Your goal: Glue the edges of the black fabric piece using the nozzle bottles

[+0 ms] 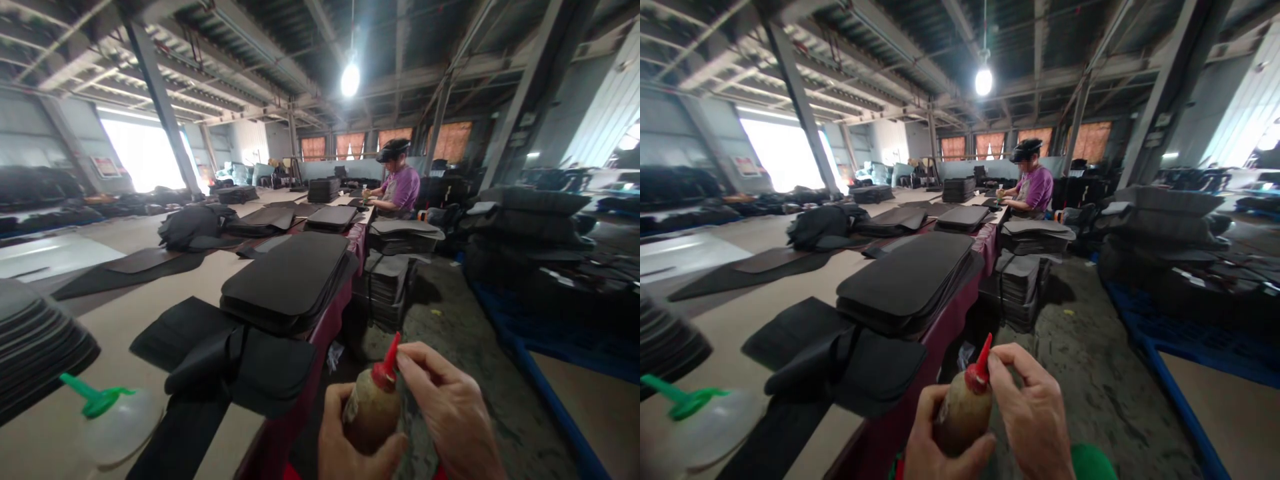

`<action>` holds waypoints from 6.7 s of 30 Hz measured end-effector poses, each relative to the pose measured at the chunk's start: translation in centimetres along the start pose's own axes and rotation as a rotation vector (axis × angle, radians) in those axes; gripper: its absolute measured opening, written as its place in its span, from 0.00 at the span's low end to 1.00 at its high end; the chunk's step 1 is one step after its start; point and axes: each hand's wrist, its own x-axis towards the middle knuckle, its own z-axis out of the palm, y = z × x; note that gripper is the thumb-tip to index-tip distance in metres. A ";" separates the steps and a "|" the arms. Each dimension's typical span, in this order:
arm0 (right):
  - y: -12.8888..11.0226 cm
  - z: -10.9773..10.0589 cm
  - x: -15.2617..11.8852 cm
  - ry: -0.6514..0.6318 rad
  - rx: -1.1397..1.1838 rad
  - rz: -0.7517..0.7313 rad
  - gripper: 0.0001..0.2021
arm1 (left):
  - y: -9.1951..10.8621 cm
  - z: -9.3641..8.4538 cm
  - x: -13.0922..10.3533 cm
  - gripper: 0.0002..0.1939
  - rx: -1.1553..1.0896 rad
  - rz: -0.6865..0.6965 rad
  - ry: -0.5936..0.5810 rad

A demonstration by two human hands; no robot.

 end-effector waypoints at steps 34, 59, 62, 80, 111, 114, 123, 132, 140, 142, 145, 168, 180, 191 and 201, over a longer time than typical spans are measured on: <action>0.2 -0.6 -0.1 -0.198 0.090 -0.029 0.16 | -3.3 -0.8 1.0 0.35 -0.512 -0.299 -0.485; 0.8 0.9 -0.4 -0.093 0.442 0.271 0.20 | -1.7 -0.5 0.6 0.23 -0.291 -0.188 -0.311; 0.5 0.5 -0.2 -0.162 0.396 0.249 0.21 | -2.6 -0.6 0.9 0.31 -0.548 -0.341 -0.480; 0.4 0.2 0.2 -0.183 0.341 0.243 0.19 | -2.3 -0.6 0.9 0.31 -0.127 -0.030 -0.261; -0.8 1.4 -0.9 0.027 -0.280 -0.488 0.13 | -1.3 0.8 -0.6 0.22 -0.287 -0.118 -0.083; -0.5 1.5 -1.1 -0.007 -0.242 -0.421 0.13 | -1.0 1.0 -0.8 0.23 -0.368 -0.195 -0.098; -0.9 2.6 -2.2 -0.090 0.201 0.158 0.14 | -0.9 1.2 -0.7 0.25 -0.447 -0.241 -0.106; -0.7 2.8 -2.4 -0.190 0.540 0.382 0.20 | -2.1 0.8 -0.3 0.26 -0.524 -0.300 -0.144; -1.4 1.8 -1.5 -0.481 0.458 0.198 0.18 | -0.9 -0.9 0.3 0.27 -0.474 -0.231 -0.146; -2.2 2.2 -1.6 -0.449 0.348 0.206 0.18 | -0.3 -1.8 0.2 0.28 -0.437 -0.201 -0.131; -3.5 2.8 -1.9 -0.497 0.281 0.123 0.17 | 0.6 -3.8 -0.3 0.25 -0.375 -0.128 -0.116; -9.2 19.3 -12.5 -0.849 0.415 -0.579 0.09 | 4.3 -24.9 -9.1 0.53 0.114 -0.084 0.386; -10.1 21.4 -13.2 -0.796 0.408 -0.652 0.09 | 9.2 -26.6 -7.1 0.05 0.614 0.314 0.584; -9.1 21.6 -14.5 -0.665 0.549 -0.611 0.11 | 9.3 -25.7 -6.5 0.05 0.670 0.363 0.597; -8.5 21.4 -14.3 -0.550 0.573 -0.799 0.11 | 8.9 -25.0 -6.3 0.04 0.700 0.436 0.617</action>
